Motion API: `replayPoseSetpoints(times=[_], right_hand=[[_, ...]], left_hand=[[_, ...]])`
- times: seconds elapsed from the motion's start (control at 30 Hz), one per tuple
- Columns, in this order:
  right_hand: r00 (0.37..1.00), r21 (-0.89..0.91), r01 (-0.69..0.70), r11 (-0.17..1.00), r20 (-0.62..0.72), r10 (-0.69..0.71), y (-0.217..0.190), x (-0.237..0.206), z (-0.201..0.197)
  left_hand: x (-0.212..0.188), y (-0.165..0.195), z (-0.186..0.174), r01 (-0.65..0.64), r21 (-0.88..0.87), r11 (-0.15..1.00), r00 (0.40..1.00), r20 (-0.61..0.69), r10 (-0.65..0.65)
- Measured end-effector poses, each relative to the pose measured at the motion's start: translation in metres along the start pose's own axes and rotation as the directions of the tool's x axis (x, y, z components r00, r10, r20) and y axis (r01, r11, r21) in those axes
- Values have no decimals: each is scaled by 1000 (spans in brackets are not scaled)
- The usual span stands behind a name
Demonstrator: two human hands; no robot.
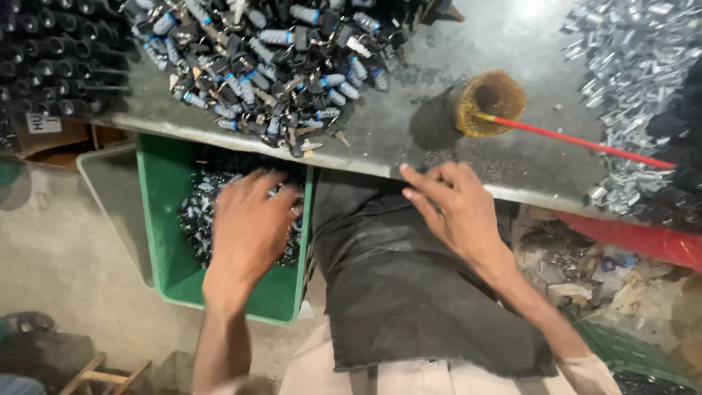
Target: The person picks small metal lock components from a pile on the workbench, uses a red-handled brush to apply a yellow substance from a container onto a part, then fits the parts together by hand and places finished pieces with the pile, repeating the cycle.
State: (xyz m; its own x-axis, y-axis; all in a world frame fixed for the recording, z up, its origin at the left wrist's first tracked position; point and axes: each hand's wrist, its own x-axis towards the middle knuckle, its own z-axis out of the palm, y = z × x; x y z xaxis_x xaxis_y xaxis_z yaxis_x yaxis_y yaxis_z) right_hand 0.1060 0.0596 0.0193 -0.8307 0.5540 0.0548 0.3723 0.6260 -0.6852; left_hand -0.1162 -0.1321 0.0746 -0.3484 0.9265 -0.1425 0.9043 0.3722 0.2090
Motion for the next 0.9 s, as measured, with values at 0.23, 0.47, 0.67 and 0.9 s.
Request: replayPoseSetpoints(times=[0.23, 0.47, 0.67, 0.9], right_hand=[[1000, -126, -31, 992, -7, 30, -6, 1, 16], [989, -76, -69, 995, -134, 58, 1, -8, 25], [931, 461, -224, 859, -159, 328, 2, -27, 2], [940, 791, -90, 605, -133, 314, -2, -21, -2]], left_hand=[[144, 40, 23, -272, 157, 949, 891, -331, 310], [162, 25, 31, -495, 68, 866, 778, -408, 477], [82, 62, 23, -74, -997, 35, 991, -78, -107], [33, 120, 80, 235, -704, -671, 944, 330, -15]])
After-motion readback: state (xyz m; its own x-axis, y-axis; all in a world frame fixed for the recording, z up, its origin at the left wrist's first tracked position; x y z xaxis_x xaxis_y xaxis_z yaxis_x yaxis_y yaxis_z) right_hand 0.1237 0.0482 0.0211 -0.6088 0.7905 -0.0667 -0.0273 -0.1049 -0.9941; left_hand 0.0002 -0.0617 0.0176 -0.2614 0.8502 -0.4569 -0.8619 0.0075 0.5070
